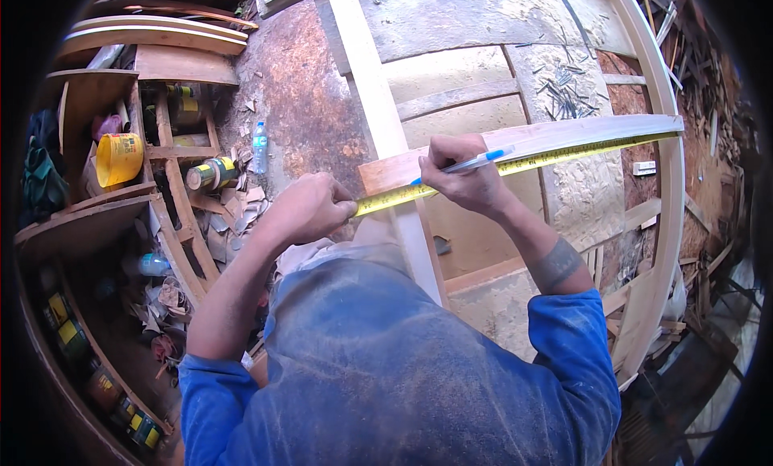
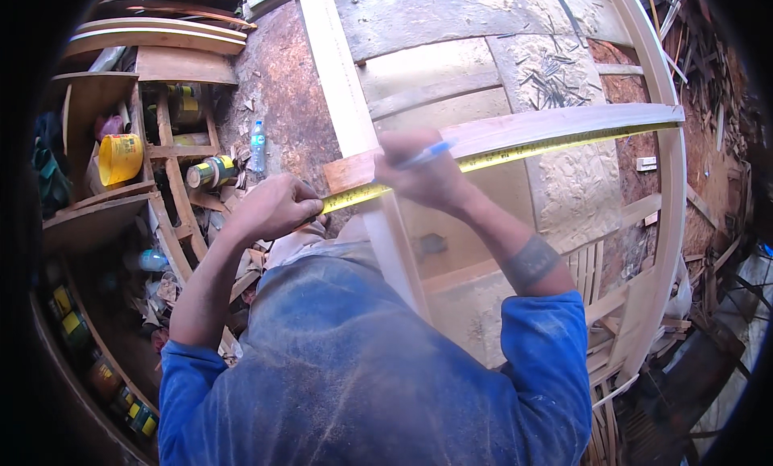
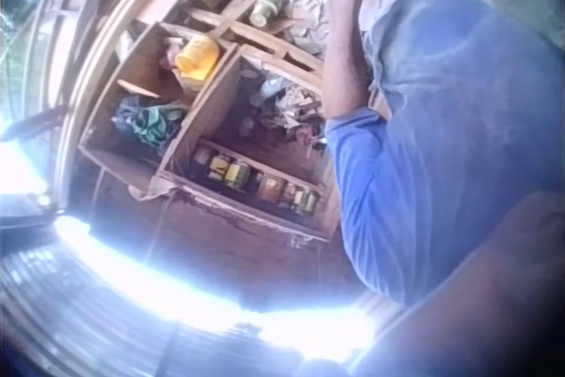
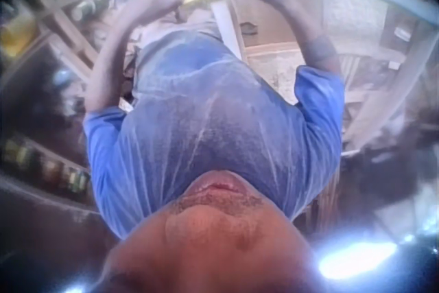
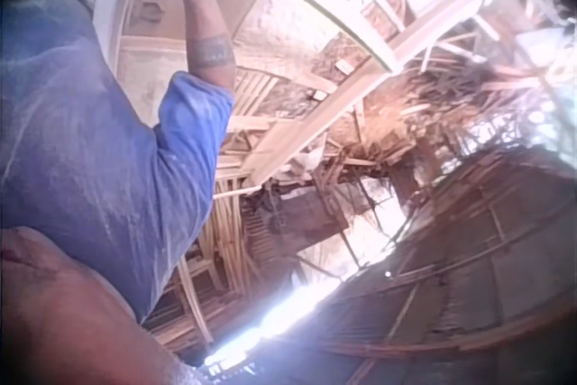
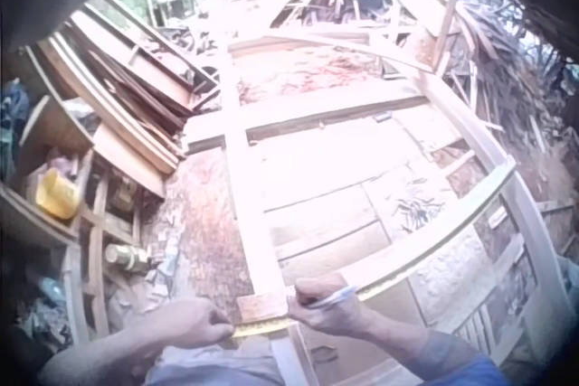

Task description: The person assembles a wooden frame by hammering nails into joints, measures lengths with a tape measure, marks positions with a pen, and sands the wood surface using an angle grinder.

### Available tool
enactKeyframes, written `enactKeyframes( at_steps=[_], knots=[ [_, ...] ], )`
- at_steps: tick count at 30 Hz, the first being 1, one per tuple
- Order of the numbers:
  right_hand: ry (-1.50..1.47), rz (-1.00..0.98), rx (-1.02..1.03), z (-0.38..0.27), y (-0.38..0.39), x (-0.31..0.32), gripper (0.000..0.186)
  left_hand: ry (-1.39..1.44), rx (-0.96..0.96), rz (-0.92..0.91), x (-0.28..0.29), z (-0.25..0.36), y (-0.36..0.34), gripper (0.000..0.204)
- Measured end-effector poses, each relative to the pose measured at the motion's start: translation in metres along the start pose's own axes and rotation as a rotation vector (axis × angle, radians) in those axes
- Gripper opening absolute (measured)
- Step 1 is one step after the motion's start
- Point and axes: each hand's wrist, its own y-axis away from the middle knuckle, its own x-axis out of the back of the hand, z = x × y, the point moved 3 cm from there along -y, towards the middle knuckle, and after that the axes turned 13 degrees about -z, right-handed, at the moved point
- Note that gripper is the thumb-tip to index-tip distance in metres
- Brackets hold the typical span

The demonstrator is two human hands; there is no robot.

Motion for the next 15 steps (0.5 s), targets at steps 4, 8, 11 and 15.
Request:
enactKeyframes(
  at_steps=[4,8,11,15],
  knots=[
    [-0.026,-0.005,0.003,-0.003,0.000,0.001,0.033,0.004,-0.095,0.059,-0.006,-0.012,-0.007,0.034],
    [-0.010,-0.002,0.012,0.001,0.000,-0.001,0.033,-0.009,-0.090,0.052,-0.005,-0.010,-0.007,0.034],
    [0.000,-0.011,0.032,0.001,0.000,-0.001,0.033,-0.008,-0.091,0.057,-0.006,-0.011,-0.007,0.033],
    [0.002,-0.014,0.028,0.000,0.000,-0.001,0.033,-0.004,-0.074,0.057,-0.006,-0.010,-0.007,0.033]
  ],
)
